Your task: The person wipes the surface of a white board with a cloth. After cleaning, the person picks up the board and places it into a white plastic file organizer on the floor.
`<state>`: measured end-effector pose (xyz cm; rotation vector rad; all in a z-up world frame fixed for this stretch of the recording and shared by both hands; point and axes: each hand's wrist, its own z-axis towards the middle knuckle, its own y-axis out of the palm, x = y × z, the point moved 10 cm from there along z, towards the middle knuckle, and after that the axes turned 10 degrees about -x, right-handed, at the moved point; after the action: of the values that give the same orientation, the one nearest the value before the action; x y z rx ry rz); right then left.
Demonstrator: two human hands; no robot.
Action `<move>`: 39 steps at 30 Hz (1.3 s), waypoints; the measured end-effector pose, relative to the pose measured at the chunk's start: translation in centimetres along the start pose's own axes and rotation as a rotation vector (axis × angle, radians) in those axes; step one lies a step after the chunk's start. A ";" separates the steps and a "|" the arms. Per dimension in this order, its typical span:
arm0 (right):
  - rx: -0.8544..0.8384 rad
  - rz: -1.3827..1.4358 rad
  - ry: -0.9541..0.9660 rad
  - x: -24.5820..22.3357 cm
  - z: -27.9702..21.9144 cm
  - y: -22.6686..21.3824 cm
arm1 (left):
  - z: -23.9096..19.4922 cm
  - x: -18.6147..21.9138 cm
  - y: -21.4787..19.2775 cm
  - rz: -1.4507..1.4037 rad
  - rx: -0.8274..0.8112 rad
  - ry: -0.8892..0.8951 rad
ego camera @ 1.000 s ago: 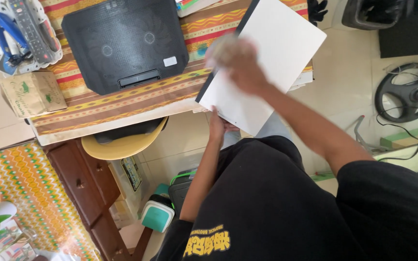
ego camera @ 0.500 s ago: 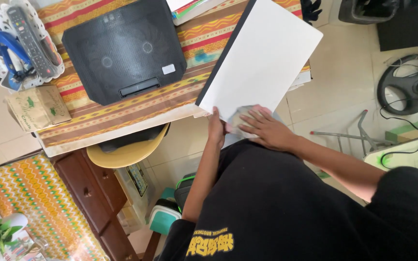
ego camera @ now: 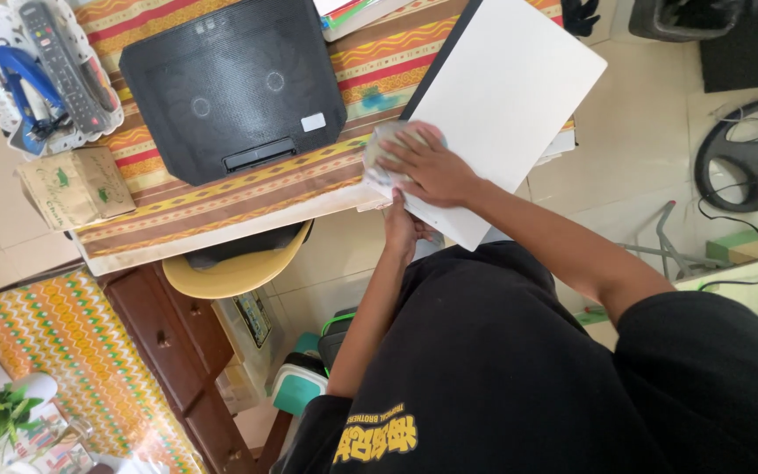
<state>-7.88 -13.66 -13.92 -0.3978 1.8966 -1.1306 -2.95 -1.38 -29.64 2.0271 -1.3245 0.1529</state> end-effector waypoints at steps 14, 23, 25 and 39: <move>-0.160 0.150 0.153 0.8 -15.9 1.8 | -0.5 0.5 -0.2 0.005 0.195 0.038; -0.127 -0.091 0.128 3.5 -2.6 -0.4 | -1.4 2.0 0.5 0.097 0.246 0.133; 0.022 -0.106 0.086 2.4 0.8 -1.8 | -1.9 3.2 0.7 0.152 0.314 0.144; -0.238 -0.133 0.141 5.2 -12.9 0.6 | -4.5 5.3 2.6 0.061 0.820 0.321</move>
<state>-21.12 -9.53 -14.39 -0.5966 2.1653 -1.0435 -1.47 -3.24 -22.59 2.4543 -1.2168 1.1583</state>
